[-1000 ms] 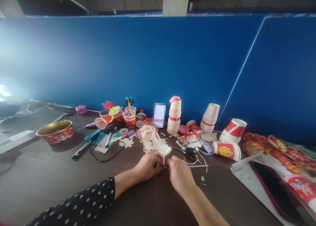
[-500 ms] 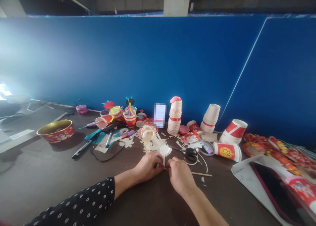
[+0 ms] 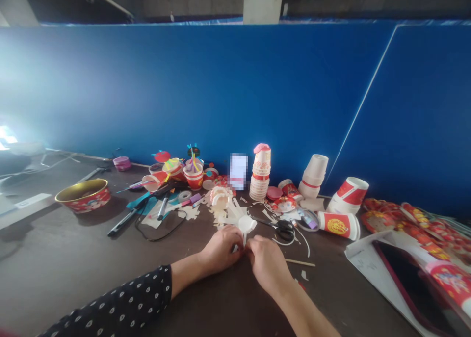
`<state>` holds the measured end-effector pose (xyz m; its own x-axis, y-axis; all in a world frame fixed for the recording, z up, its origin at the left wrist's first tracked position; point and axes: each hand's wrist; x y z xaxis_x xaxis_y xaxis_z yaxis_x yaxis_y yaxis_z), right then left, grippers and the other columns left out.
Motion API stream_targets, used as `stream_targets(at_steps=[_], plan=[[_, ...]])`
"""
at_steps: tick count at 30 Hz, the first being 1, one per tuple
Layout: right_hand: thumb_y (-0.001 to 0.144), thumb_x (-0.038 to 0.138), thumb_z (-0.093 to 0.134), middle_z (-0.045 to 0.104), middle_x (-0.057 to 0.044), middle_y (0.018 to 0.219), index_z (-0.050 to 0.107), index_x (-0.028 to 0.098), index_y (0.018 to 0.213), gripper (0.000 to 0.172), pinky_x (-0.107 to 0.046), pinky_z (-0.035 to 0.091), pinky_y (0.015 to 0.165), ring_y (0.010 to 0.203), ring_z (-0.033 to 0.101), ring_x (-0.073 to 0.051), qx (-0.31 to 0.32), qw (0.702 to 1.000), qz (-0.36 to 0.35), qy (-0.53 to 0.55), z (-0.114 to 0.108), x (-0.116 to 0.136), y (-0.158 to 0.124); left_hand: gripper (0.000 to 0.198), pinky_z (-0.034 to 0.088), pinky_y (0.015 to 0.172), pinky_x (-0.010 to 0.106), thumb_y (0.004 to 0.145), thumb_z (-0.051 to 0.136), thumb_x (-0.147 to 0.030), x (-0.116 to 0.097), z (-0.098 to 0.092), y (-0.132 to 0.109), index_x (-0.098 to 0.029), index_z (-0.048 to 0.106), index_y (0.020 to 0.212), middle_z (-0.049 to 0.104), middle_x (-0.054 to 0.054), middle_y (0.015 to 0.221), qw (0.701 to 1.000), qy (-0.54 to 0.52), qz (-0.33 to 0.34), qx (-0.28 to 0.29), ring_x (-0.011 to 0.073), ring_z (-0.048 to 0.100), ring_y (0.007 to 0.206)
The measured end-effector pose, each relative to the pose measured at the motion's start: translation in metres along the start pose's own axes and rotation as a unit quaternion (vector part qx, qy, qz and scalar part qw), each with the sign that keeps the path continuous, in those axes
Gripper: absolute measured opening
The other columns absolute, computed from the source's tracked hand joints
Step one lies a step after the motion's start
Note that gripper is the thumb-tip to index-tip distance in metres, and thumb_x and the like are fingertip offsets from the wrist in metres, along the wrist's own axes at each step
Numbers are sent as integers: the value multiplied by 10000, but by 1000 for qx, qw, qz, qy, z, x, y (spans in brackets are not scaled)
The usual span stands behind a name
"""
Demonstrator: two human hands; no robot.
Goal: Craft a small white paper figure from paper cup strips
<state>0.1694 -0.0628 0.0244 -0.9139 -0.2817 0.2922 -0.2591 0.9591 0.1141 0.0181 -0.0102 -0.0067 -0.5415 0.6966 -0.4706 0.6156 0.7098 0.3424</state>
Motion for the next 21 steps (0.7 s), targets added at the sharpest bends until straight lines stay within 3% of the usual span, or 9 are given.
stream_targets(at_steps=[11, 21], plan=[[821, 146, 454, 637, -40, 790, 650, 184, 766, 207, -224, 330, 620, 741, 588, -144, 0, 999, 10, -46, 2, 4, 1, 80, 421, 762, 256, 663, 621, -75, 2, -4, 0, -143, 634, 624, 651, 23, 728, 999, -43, -21, 7, 156, 571, 744], [829, 148, 453, 641, -30, 763, 639, 187, 740, 210, -232, 317, 600, 713, 599, -142, -22, 999, -3, -42, 8, 1, 0, 155, 436, 784, 254, 632, 556, -29, 10, -7, 4, -152, 649, 610, 677, 27, 782, 995, -69, 47, 46, 146, 600, 754]])
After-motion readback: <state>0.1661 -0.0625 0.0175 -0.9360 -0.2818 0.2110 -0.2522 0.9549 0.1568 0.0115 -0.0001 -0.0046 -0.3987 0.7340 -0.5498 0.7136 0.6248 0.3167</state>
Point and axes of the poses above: each hand's wrist, its own y-axis towards the middle knuckle, its own z-axis out of the palm, x = y × z
